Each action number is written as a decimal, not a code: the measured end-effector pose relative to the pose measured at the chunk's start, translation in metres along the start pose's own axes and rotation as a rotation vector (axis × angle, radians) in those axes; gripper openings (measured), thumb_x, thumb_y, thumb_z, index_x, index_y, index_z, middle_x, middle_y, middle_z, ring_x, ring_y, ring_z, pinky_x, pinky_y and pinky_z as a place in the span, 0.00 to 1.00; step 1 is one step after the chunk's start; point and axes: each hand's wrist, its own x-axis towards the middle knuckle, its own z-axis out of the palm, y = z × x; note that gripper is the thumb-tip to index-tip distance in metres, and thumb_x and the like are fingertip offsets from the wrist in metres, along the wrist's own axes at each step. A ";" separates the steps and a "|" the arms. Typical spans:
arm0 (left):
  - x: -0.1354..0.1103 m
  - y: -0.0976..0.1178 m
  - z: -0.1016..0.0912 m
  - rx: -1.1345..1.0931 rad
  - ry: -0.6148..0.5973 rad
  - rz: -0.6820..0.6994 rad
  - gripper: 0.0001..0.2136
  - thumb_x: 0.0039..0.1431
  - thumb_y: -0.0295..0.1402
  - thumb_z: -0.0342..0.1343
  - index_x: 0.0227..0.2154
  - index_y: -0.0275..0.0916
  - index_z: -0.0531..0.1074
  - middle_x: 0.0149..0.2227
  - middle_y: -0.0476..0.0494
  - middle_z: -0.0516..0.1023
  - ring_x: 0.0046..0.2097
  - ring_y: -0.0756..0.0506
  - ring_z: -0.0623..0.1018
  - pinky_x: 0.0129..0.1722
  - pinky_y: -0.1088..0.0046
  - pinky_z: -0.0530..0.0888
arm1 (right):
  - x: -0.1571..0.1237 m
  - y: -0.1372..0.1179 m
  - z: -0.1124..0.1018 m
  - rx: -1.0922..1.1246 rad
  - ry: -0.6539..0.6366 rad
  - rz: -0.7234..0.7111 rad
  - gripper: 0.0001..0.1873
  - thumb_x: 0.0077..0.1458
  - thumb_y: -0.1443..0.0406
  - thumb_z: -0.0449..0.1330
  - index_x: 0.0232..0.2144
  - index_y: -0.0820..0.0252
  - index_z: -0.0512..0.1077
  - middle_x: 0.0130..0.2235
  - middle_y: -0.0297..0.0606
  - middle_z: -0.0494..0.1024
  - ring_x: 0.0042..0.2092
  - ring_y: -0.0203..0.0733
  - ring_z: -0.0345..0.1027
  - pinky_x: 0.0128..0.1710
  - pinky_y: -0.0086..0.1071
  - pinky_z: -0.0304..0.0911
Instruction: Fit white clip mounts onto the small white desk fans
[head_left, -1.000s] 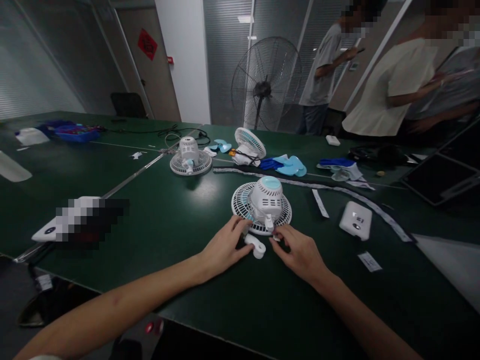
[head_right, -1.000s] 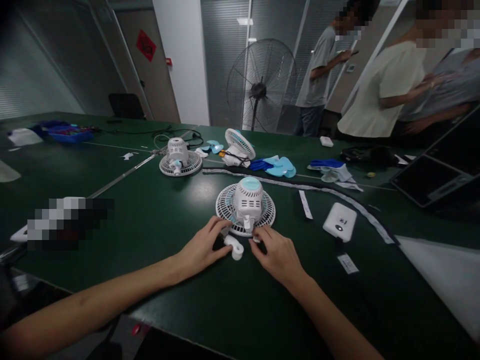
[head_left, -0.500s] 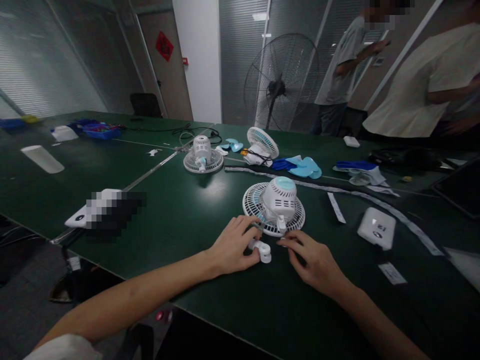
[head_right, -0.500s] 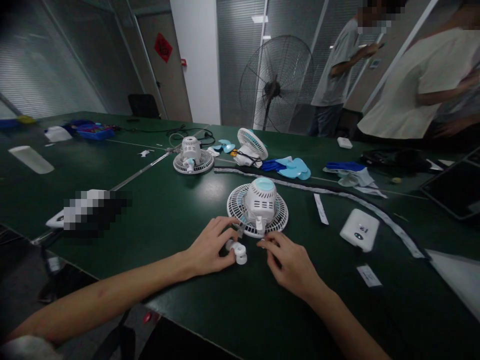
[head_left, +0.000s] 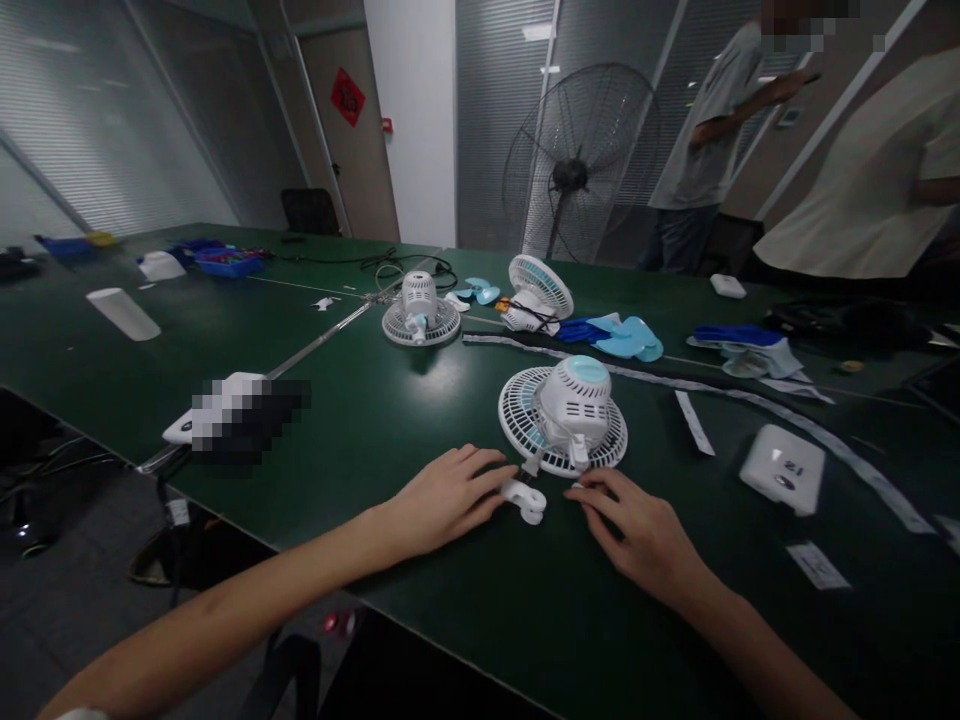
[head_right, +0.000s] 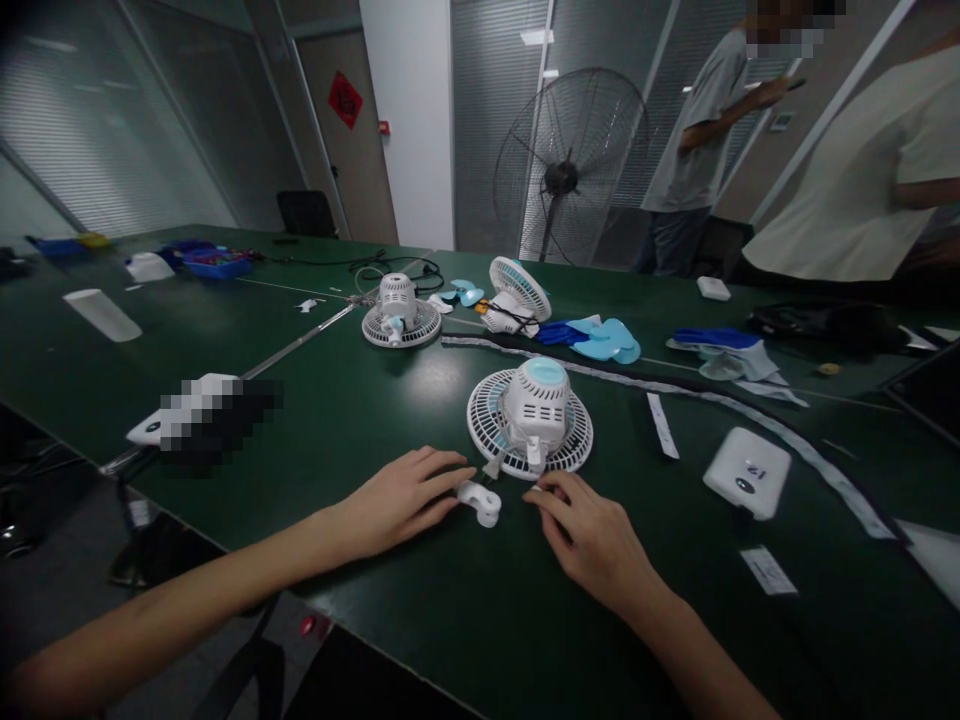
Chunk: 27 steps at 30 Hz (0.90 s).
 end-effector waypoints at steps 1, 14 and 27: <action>-0.010 -0.003 -0.005 0.013 0.016 -0.046 0.20 0.74 0.36 0.48 0.66 0.45 0.63 0.63 0.39 0.71 0.60 0.40 0.73 0.62 0.57 0.69 | 0.000 0.000 0.000 -0.001 0.000 -0.006 0.18 0.66 0.69 0.53 0.54 0.53 0.75 0.53 0.44 0.75 0.49 0.46 0.76 0.43 0.37 0.76; -0.188 -0.110 -0.071 0.486 0.339 -1.443 0.46 0.64 0.59 0.49 0.68 0.23 0.47 0.62 0.14 0.67 0.62 0.17 0.70 0.54 0.39 0.69 | 0.001 -0.004 -0.003 0.024 0.157 0.017 0.22 0.67 0.68 0.54 0.60 0.52 0.71 0.56 0.44 0.75 0.51 0.48 0.77 0.46 0.39 0.78; -0.161 -0.077 -0.034 0.409 0.469 -1.235 0.43 0.55 0.57 0.57 0.63 0.28 0.60 0.48 0.29 0.76 0.51 0.28 0.77 0.50 0.53 0.73 | -0.001 0.001 0.003 0.026 0.147 0.029 0.22 0.67 0.69 0.53 0.60 0.52 0.71 0.56 0.44 0.75 0.50 0.47 0.77 0.46 0.39 0.78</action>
